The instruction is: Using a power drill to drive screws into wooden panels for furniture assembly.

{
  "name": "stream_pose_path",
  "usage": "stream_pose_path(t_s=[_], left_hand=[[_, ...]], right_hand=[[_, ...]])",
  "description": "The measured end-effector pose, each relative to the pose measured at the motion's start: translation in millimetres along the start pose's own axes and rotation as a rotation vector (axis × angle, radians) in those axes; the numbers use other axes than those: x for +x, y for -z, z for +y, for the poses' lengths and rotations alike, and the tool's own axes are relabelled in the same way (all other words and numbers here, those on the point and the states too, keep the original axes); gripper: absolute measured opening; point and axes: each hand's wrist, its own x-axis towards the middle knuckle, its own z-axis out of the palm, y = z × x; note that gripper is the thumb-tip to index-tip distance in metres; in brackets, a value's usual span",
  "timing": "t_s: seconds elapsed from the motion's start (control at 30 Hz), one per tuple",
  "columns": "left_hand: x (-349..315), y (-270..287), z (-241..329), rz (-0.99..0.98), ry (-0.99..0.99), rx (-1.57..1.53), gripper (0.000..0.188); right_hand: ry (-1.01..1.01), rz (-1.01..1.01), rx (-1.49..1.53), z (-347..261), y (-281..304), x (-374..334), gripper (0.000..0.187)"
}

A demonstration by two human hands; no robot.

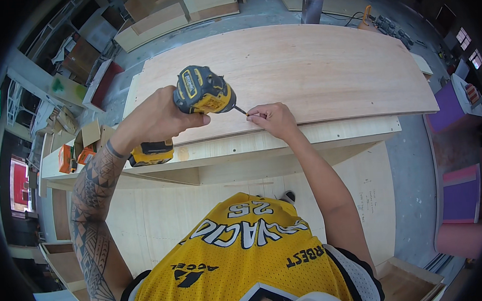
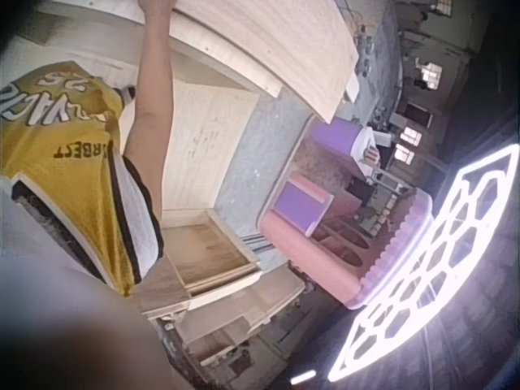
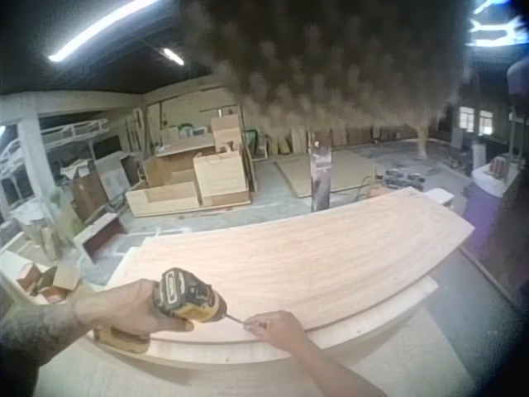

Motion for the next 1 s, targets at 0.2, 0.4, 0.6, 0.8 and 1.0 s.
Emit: stream_pose_path(t_s=[0.2, 0.4, 0.6, 0.8, 1.0], left_hand=[[19.8, 10.0, 15.4, -0.014, -0.089, 0.143, 0.048], [37.1, 18.2, 33.2, -0.088, -0.039, 0.276, 0.05], [43.3, 25.5, 40.5, -0.154, -0.038, 0.268, 0.049], [56.3, 32.5, 35.0, -0.251, 0.003, 0.217, 0.05], [66.4, 31.1, 29.3, -0.303, 0.088, 0.207, 0.046]], right_hand=[[0.046, -0.041, 0.028, 7.9, 1.5, -0.6, 0.02], [0.024, -0.113, 0.085, 11.4, 2.3, -2.0, 0.023], [0.01, -0.117, 0.061, 9.4, 3.1, -0.8, 0.022], [0.015, -0.115, 0.063, 7.8, 2.9, 4.5, 0.022], [-0.072, -0.024, 0.23, 15.6, 2.1, 2.8, 0.027]])
